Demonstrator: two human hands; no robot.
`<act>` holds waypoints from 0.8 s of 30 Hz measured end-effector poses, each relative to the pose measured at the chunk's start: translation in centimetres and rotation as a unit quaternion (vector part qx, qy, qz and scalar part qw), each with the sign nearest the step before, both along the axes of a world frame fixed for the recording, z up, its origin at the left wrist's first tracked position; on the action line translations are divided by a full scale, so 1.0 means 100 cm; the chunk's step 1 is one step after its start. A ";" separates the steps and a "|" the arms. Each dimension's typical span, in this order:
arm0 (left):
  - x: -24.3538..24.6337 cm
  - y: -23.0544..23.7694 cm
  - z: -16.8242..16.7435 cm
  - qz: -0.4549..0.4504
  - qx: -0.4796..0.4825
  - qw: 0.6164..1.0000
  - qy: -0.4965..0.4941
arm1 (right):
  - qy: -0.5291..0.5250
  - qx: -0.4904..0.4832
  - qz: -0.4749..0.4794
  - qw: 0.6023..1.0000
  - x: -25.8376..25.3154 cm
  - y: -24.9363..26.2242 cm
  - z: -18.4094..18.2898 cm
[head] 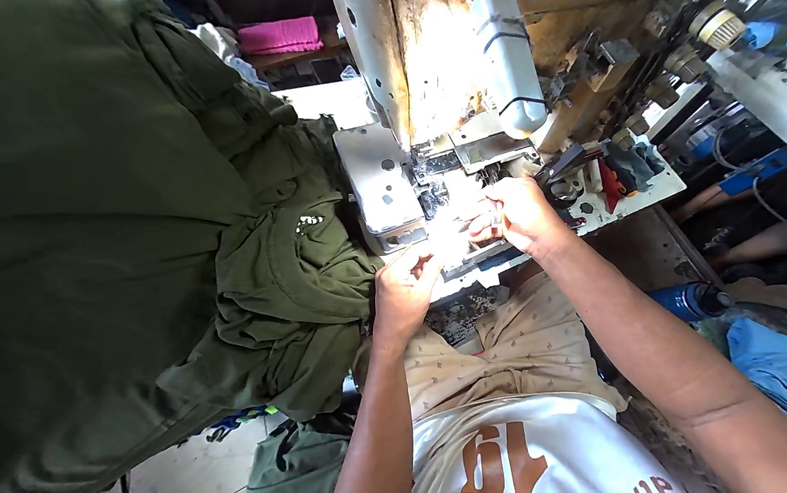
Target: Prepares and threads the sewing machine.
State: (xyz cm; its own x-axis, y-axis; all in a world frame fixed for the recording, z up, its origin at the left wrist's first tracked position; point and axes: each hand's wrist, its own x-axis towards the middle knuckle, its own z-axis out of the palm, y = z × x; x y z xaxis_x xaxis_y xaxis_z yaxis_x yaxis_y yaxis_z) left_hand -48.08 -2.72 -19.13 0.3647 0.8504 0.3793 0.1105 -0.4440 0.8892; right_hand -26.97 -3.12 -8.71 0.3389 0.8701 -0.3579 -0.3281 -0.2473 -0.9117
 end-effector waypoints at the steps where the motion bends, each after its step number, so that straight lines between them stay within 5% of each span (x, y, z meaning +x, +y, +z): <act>1: 0.000 0.000 0.000 0.000 0.000 1.000 -0.001 | 0.000 -0.001 0.000 1.000 0.000 0.000 0.000; 24: 0.000 -0.001 0.001 -0.001 0.005 1.000 -0.001 | -0.002 -0.017 0.014 1.000 0.002 0.002 0.000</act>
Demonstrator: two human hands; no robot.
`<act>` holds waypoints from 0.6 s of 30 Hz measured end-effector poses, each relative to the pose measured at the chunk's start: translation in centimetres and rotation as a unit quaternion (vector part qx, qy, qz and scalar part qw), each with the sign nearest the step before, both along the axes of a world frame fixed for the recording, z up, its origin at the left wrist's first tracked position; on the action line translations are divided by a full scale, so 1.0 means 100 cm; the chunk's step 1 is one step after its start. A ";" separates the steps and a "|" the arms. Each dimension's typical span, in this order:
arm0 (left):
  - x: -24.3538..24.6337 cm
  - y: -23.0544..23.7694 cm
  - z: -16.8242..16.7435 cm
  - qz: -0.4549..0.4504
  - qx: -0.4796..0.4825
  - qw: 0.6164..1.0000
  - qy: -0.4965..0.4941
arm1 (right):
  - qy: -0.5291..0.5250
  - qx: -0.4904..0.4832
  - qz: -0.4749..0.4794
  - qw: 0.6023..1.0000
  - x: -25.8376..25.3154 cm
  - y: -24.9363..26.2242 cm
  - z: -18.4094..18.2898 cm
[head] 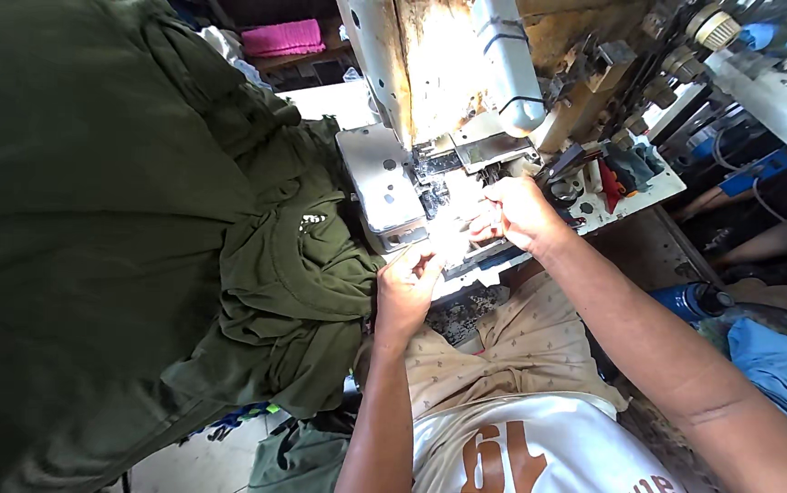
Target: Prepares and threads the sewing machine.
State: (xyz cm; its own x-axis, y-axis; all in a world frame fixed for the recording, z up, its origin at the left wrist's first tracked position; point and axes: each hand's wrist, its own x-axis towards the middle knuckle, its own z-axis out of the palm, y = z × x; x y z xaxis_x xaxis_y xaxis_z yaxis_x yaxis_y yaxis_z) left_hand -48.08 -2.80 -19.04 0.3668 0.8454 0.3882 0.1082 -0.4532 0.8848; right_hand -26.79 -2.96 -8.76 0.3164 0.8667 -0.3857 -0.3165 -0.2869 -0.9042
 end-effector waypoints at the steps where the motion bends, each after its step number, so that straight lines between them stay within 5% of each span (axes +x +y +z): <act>1: 0.000 0.000 0.000 0.000 0.001 1.000 0.002 | -0.001 0.000 0.000 1.000 0.000 0.000 0.000; 18: 0.001 0.000 0.000 0.001 -0.006 1.000 0.008 | -0.006 0.006 0.002 1.000 0.002 -0.001 -0.001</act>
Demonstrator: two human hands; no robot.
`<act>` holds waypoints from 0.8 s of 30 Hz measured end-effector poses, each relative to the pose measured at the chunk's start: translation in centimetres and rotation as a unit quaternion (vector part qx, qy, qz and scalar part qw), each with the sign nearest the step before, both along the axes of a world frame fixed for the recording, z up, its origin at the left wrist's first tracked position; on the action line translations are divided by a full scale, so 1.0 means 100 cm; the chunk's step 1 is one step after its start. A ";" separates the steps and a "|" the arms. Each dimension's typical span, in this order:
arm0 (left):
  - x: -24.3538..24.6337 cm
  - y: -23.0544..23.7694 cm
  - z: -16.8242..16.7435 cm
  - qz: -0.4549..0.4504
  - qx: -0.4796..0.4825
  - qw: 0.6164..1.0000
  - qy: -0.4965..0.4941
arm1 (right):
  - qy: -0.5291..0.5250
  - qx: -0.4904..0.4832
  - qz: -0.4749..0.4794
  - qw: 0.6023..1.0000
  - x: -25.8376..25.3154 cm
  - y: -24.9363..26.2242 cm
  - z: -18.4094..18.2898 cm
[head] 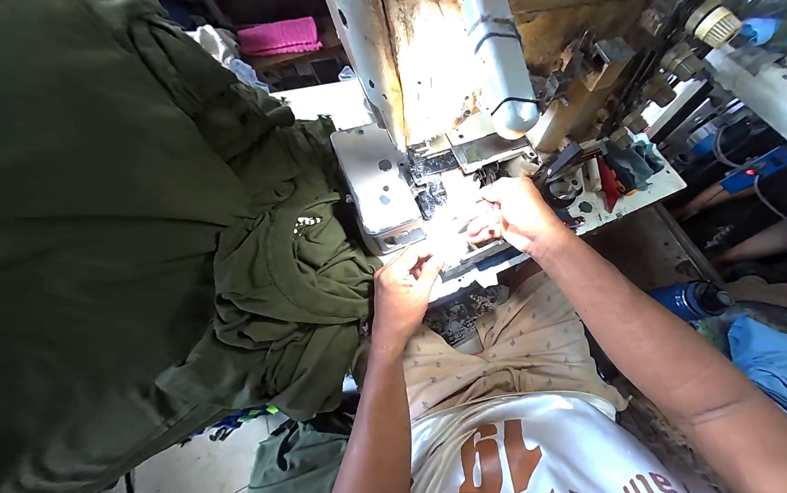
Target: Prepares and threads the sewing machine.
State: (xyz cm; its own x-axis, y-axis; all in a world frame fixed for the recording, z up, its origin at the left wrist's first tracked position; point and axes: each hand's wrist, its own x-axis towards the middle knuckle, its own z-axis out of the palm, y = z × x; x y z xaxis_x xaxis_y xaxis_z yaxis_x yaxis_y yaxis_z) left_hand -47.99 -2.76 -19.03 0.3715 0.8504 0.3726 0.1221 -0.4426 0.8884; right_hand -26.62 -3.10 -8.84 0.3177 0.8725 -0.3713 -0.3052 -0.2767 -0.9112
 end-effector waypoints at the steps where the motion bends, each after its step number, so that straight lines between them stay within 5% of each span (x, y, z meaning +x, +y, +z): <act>1: 0.000 0.000 0.000 0.000 0.000 1.000 -0.002 | 0.000 -0.001 0.001 1.000 0.000 0.000 0.000; 24: 0.000 -0.001 -0.001 0.008 -0.004 1.000 0.005 | 0.004 -0.006 0.002 1.000 0.000 -0.001 0.002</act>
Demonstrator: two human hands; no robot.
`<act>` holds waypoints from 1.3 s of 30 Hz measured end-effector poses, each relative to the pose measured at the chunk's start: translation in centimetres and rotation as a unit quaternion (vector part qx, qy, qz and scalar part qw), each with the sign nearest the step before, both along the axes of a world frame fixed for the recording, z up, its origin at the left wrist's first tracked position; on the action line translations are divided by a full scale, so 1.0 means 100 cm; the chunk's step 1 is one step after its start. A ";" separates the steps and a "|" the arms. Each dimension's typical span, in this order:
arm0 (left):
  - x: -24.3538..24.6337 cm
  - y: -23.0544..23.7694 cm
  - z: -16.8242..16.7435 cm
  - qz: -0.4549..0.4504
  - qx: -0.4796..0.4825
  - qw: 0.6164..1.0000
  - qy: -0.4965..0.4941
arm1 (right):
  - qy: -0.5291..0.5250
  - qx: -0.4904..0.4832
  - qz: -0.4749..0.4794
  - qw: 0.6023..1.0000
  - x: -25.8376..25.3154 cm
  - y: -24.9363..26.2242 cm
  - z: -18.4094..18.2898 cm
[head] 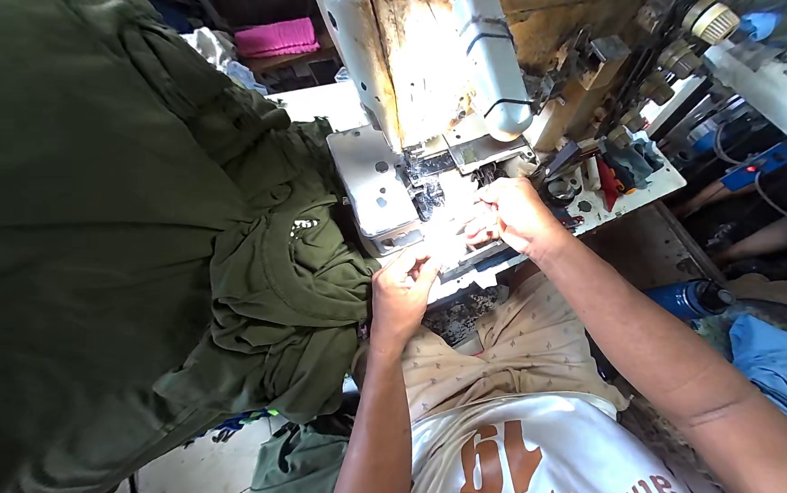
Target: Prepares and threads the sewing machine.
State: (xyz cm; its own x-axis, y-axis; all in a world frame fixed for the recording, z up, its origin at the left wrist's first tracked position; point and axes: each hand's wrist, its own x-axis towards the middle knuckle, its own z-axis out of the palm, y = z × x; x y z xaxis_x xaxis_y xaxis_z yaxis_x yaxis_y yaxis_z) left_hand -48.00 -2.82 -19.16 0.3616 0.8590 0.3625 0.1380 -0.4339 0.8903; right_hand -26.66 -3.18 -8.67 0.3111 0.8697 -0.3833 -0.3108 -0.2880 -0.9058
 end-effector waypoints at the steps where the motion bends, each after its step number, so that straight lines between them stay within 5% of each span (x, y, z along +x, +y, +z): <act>1: 0.000 0.000 0.000 0.000 0.000 1.000 0.002 | 0.000 0.000 -0.001 1.000 0.000 0.000 0.000; 39: 0.001 0.000 0.001 -0.003 0.009 1.000 -0.005 | 0.028 0.039 0.023 0.999 0.006 -0.009 -0.004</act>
State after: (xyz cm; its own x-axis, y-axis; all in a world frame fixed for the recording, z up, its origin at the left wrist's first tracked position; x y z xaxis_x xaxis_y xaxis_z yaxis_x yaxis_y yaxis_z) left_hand -47.93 -2.77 -19.06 0.3636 0.8501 0.3811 0.1259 -0.4502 0.8840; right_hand -26.08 -4.13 -9.03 0.2504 0.9102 -0.3298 -0.3498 -0.2326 -0.9075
